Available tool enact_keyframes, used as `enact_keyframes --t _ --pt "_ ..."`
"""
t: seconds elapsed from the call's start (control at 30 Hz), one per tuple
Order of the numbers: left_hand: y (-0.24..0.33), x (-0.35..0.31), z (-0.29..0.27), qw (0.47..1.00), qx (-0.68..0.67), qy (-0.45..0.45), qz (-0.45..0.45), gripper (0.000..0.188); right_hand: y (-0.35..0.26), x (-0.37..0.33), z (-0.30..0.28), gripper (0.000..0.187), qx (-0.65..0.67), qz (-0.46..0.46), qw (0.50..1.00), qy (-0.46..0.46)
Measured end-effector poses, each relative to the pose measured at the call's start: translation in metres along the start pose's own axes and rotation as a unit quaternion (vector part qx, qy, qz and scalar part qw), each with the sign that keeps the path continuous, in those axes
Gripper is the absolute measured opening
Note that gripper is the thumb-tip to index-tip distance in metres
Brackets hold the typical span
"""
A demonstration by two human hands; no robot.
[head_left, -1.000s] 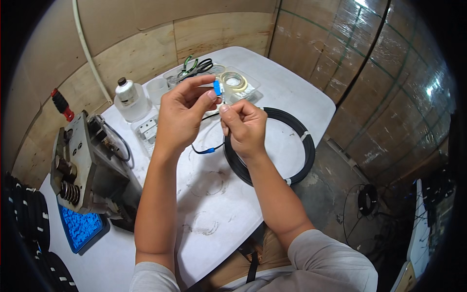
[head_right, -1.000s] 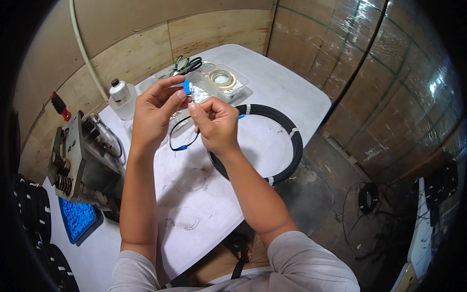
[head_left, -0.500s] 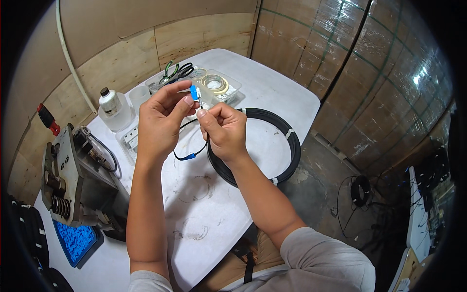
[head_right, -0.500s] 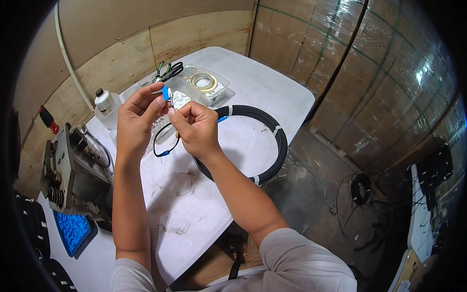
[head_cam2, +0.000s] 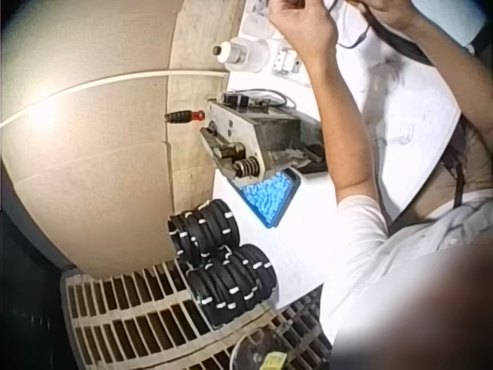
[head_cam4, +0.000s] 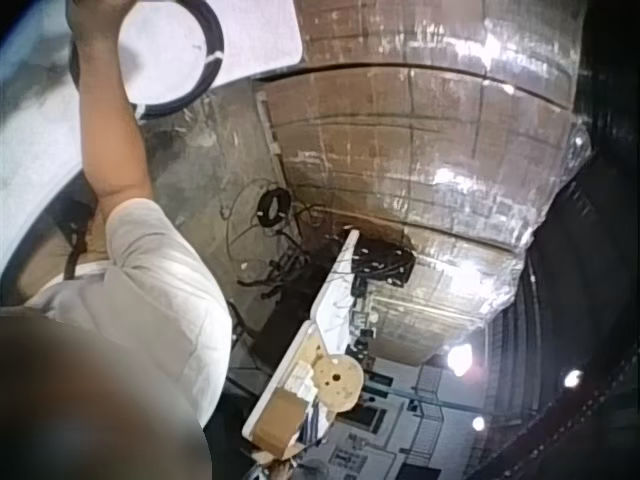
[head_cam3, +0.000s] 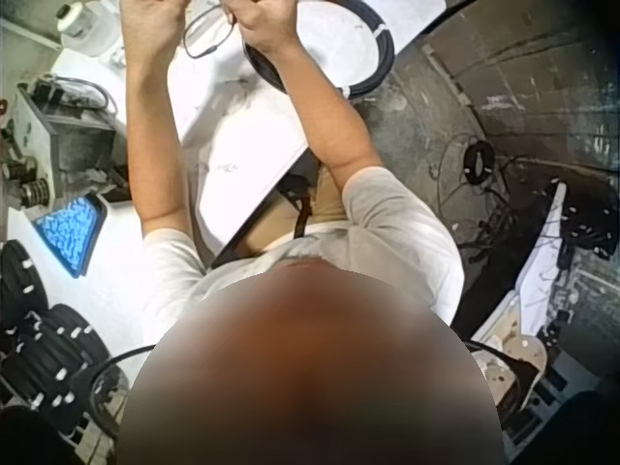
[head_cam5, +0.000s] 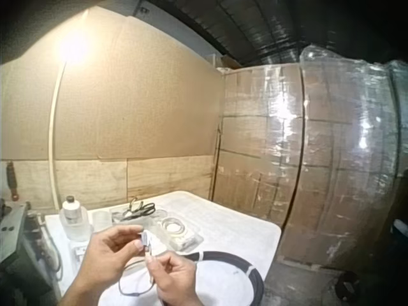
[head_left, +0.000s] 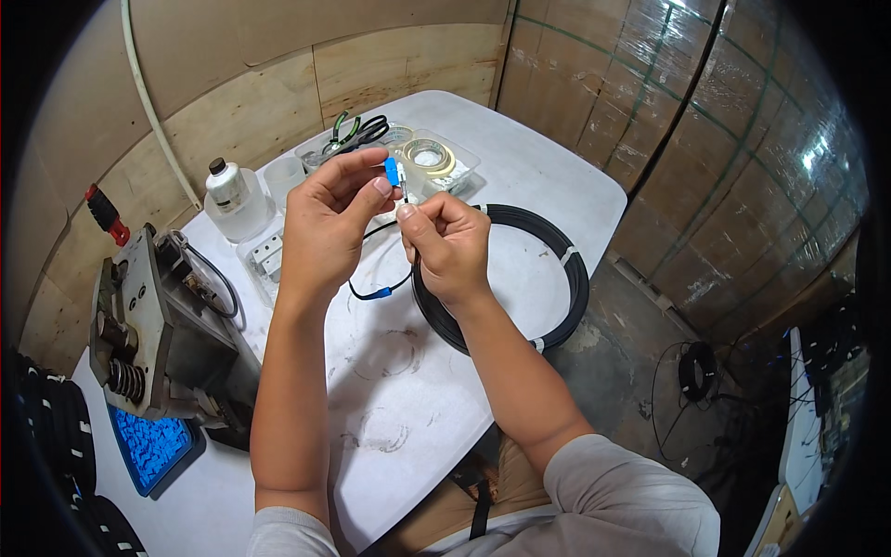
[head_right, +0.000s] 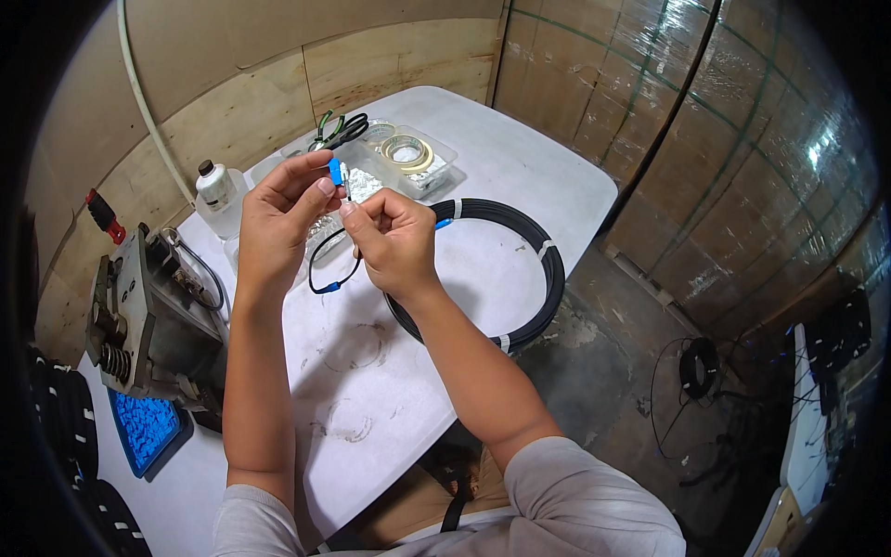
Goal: The person is assembling a wire connector by inserting a wire into a blue plastic housing and using a fixture and a small pin tool for alignment.
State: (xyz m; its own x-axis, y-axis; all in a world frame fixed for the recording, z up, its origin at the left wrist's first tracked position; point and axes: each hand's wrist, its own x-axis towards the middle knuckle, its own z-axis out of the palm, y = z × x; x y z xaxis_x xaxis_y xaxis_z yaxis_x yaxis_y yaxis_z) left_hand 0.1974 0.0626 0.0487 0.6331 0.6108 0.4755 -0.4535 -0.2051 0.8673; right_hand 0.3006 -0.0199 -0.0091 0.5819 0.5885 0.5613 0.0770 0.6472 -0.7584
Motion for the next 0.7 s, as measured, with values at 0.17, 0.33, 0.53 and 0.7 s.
enact_keyframes --t 0.17,0.33,0.53,0.7 --pt "-0.0003 0.0000 -0.0003 1.000 0.003 -0.001 0.004 0.025 0.0013 0.0003 -0.0004 0.022 0.004 -0.003 1.000 -0.001" --pt "-0.0014 0.0003 -0.0015 1.000 -0.007 -0.004 0.008 0.024 0.0027 0.0004 -0.0003 0.022 0.010 -0.002 1.000 -0.003" --pt "-0.0001 0.0002 -0.0018 1.000 0.002 -0.011 -0.007 0.030 0.0008 0.0003 -0.0002 0.024 -0.015 -0.004 1.000 -0.007" --pt "0.0007 -0.0004 -0.0034 1.000 0.002 -0.013 -0.006 0.030 0.0006 -0.0002 0.0016 0.024 -0.015 -0.005 1.000 -0.004"
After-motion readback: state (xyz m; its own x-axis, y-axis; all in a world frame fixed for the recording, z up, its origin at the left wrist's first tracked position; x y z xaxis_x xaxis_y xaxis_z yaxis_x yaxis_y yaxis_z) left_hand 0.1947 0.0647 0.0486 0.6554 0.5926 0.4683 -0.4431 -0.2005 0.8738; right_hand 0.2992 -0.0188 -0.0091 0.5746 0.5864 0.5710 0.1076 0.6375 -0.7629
